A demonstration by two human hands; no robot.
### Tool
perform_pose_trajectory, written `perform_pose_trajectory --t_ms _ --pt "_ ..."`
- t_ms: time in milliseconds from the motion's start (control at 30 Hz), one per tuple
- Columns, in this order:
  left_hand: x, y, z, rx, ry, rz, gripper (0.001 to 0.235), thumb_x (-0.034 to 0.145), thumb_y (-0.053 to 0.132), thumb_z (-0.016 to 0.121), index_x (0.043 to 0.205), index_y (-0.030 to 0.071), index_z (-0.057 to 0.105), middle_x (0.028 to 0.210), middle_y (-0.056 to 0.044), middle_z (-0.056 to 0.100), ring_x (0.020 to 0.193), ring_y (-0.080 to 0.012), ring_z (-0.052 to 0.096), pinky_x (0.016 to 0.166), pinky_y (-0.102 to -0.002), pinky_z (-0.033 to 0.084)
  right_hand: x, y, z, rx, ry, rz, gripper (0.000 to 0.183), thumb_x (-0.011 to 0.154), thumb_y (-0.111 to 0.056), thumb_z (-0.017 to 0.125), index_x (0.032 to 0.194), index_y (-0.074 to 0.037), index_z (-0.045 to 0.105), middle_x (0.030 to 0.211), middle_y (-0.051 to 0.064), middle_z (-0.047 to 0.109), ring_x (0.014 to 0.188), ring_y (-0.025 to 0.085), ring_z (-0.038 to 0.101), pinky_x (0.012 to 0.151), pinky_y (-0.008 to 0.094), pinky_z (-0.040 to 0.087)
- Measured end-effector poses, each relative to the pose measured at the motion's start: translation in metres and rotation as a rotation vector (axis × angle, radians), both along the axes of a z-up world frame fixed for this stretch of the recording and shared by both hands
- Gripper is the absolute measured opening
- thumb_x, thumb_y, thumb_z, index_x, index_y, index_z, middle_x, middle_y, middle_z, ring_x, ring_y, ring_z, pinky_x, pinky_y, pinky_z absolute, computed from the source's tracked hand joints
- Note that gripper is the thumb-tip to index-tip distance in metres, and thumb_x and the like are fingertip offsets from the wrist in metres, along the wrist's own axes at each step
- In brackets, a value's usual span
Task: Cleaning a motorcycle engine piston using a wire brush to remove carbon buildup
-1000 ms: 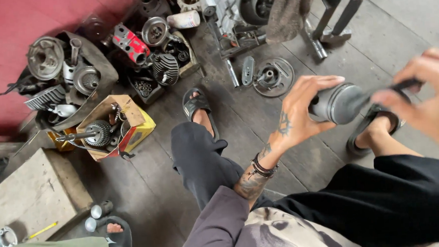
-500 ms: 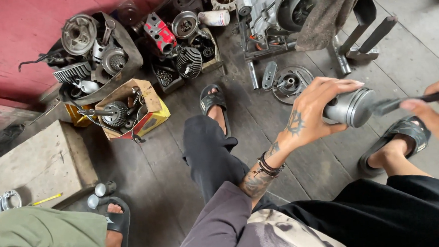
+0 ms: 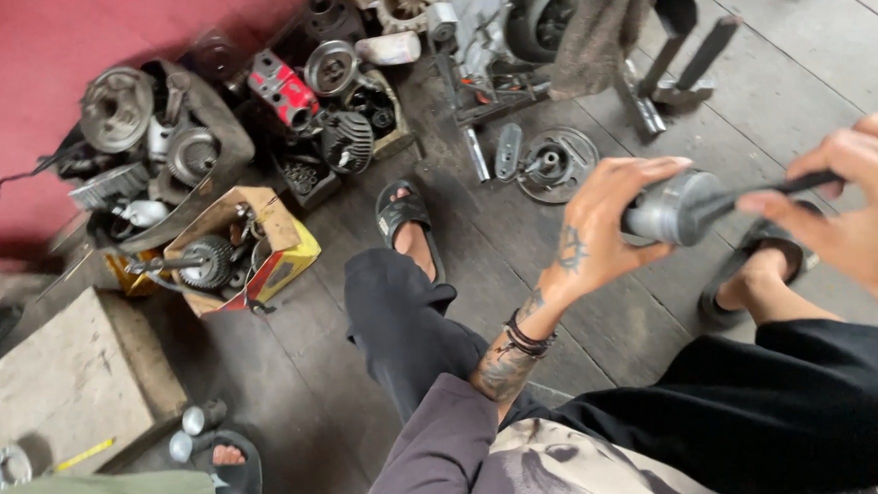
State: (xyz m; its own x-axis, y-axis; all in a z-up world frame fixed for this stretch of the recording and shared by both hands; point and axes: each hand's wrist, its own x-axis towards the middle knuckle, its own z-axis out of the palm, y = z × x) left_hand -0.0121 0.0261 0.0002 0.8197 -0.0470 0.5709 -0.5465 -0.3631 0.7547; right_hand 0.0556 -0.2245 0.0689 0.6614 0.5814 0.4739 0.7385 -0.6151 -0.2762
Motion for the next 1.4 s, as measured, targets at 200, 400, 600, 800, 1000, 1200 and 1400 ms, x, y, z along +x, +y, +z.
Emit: perform_pose_trajectory --t_ms 200,400,600,800,1000,1200,1400 --pt "-0.002 0.006 0.020 -0.109 -0.098 0.003 0.059 0.089 0.039 0.083 0.135 0.009 0.062 0.137 -0.006 0.067 0.129 -0.0252 0.066 0.117 -0.042 0.054 -0.030 0.036 0.019 0.006 -0.222 0.100 0.056 0.086 -0.061 0.075 0.071 -0.009 0.062 0.067 0.001 0.064 0.068 0.022 0.061 0.103 0.046 0.029" --pt "-0.009 0.004 0.025 -0.076 -0.080 -0.015 0.047 0.098 0.038 0.075 0.134 0.010 0.062 0.137 -0.005 0.067 0.130 -0.0273 0.063 0.119 -0.044 0.053 -0.030 0.029 0.008 -0.003 -0.201 0.063 0.054 0.088 -0.065 0.071 0.071 -0.014 0.069 0.062 0.000 0.063 0.069 0.020 0.058 0.107 0.046 0.026" --pt "-0.001 0.017 0.013 0.212 -0.180 -0.085 0.059 0.088 -0.012 0.067 0.142 0.011 0.058 0.146 -0.006 0.061 0.136 -0.0328 0.060 0.117 -0.047 0.052 -0.013 -0.010 0.007 -0.026 -0.281 -0.027 0.068 0.095 -0.069 0.072 0.077 -0.003 0.075 0.059 0.002 0.053 0.068 0.027 0.056 0.112 0.054 0.035" --pt "0.006 0.015 0.020 0.216 -0.249 -0.121 0.050 0.116 0.040 0.028 0.140 0.008 0.057 0.144 -0.009 0.062 0.133 -0.0351 0.061 0.116 -0.048 0.058 -0.015 -0.026 0.012 -0.081 -0.076 -0.019 0.058 0.101 -0.052 0.093 0.090 0.001 0.073 0.074 0.006 0.061 0.079 0.025 0.055 0.091 0.041 0.042" --pt "0.001 0.011 0.016 0.294 -0.308 -0.068 0.035 0.116 0.014 0.035 0.134 0.012 0.064 0.139 -0.005 0.066 0.128 -0.0296 0.065 0.120 -0.053 0.043 -0.029 -0.005 0.034 -0.130 -0.171 -0.010 0.058 0.095 -0.071 0.076 0.077 -0.015 0.073 0.063 -0.005 0.058 0.073 0.021 0.063 0.108 0.049 0.038" --pt "-0.001 -0.003 0.015 0.309 -0.387 -0.102 0.029 0.113 -0.001 0.044 0.137 0.003 0.060 0.134 -0.007 0.067 0.120 -0.0314 0.072 0.118 -0.054 0.052 -0.040 0.002 0.044 -0.139 -0.123 0.091 0.051 0.098 -0.058 0.079 0.075 -0.015 0.063 0.070 -0.006 0.065 0.067 0.019 0.057 0.103 0.047 0.029" --pt "-0.005 0.000 -0.009 0.211 -0.256 -0.289 0.107 0.077 -0.031 0.050 0.167 0.006 0.006 0.156 -0.014 0.054 0.142 -0.0327 0.053 0.135 -0.061 0.038 -0.027 -0.003 0.036 -0.021 0.024 0.089 0.048 0.085 -0.058 0.076 0.071 -0.012 0.070 0.059 -0.003 0.055 0.062 0.018 0.053 0.103 0.048 0.028"
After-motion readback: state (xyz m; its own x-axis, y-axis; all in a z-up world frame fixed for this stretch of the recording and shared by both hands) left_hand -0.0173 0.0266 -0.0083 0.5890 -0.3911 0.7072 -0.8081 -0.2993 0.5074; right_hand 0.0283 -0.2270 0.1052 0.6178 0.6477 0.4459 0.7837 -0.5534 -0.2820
